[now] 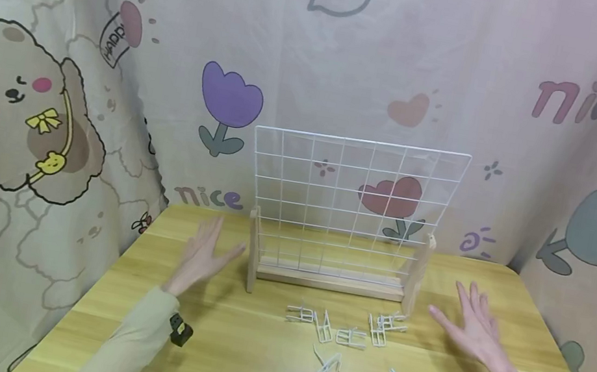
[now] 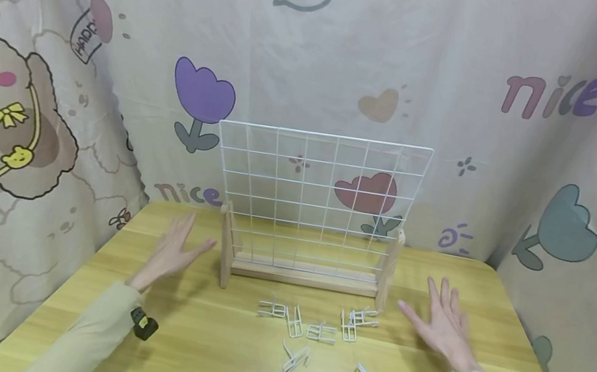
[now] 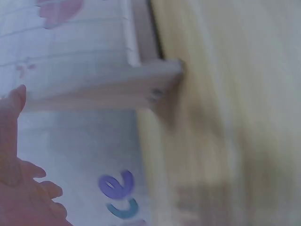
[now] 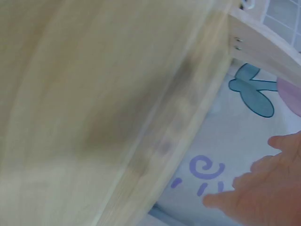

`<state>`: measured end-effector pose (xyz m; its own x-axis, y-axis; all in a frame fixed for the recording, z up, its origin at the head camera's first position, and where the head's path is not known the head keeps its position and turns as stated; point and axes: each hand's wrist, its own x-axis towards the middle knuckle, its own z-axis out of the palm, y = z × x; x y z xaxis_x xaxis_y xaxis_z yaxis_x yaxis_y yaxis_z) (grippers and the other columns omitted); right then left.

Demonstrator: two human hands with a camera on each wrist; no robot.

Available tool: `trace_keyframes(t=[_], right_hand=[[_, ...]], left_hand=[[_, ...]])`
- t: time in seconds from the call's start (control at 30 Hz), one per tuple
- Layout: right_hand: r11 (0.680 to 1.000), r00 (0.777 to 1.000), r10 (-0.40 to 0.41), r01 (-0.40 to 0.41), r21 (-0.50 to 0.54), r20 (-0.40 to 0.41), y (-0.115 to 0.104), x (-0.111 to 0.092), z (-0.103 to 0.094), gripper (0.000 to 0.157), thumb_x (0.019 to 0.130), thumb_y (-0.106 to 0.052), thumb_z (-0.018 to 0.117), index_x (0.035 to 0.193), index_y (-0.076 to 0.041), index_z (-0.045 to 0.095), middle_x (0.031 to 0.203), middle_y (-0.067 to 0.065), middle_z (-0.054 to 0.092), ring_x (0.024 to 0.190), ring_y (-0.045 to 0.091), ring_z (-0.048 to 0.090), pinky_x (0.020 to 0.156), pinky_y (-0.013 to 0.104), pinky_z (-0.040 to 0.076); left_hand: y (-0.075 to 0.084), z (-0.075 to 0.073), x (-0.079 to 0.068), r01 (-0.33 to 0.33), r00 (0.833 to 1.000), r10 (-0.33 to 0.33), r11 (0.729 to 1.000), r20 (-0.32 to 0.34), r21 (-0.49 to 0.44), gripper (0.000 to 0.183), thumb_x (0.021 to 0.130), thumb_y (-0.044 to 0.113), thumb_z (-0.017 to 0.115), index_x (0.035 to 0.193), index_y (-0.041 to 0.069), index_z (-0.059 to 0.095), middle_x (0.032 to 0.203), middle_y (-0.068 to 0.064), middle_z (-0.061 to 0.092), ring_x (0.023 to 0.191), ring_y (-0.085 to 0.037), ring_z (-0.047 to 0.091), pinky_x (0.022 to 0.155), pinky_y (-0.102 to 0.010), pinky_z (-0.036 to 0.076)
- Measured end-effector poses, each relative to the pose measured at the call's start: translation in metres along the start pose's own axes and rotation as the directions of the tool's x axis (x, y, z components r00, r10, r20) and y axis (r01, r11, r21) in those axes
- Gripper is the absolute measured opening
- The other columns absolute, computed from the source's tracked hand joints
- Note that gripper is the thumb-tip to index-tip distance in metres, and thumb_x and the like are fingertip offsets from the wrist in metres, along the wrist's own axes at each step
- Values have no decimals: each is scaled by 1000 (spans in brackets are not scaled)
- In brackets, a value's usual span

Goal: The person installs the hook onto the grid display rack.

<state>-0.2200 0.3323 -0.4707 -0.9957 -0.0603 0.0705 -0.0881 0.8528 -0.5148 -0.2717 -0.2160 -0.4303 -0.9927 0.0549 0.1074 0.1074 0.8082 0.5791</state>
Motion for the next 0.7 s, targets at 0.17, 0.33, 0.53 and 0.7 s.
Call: trace_keyframes(t=[0.17,0.33,0.53,0.7], right_hand=[[995,999,-43,43,93,1,-5,3,-4,94,99,-48,55,158,5,5,160,41,-8,143,68,2,105,88,8],[992,998,-58,55,110,28,-11,5,-5,90,98,-46,58,157,7,15,158,44,5,139,69,16,101,88,17],[991,996,-78,74,115,33,-15,5,-1,83,98,-41,61,153,9,24,155,44,17,137,66,24,102,87,22],[989,993,-111,107,97,27,-14,2,4,73,98,-38,61,147,10,36,145,42,38,125,59,46,94,78,44]], left_hand=[[24,-5,10,-45,999,39,981,-35,-190,93,97,57,57,163,12,8,170,-18,7,157,-43,9,126,-67,10],[42,-8,19,-84,995,58,935,-85,-346,82,98,48,62,160,11,23,166,-17,26,153,-38,28,127,-59,24],[50,-8,34,-199,979,155,860,-132,-469,68,101,33,62,153,0,34,159,-22,39,149,-37,38,127,-46,31],[49,-7,40,-225,973,169,847,-157,-482,56,102,26,61,146,-4,45,149,-26,50,141,-40,48,122,-47,39]])
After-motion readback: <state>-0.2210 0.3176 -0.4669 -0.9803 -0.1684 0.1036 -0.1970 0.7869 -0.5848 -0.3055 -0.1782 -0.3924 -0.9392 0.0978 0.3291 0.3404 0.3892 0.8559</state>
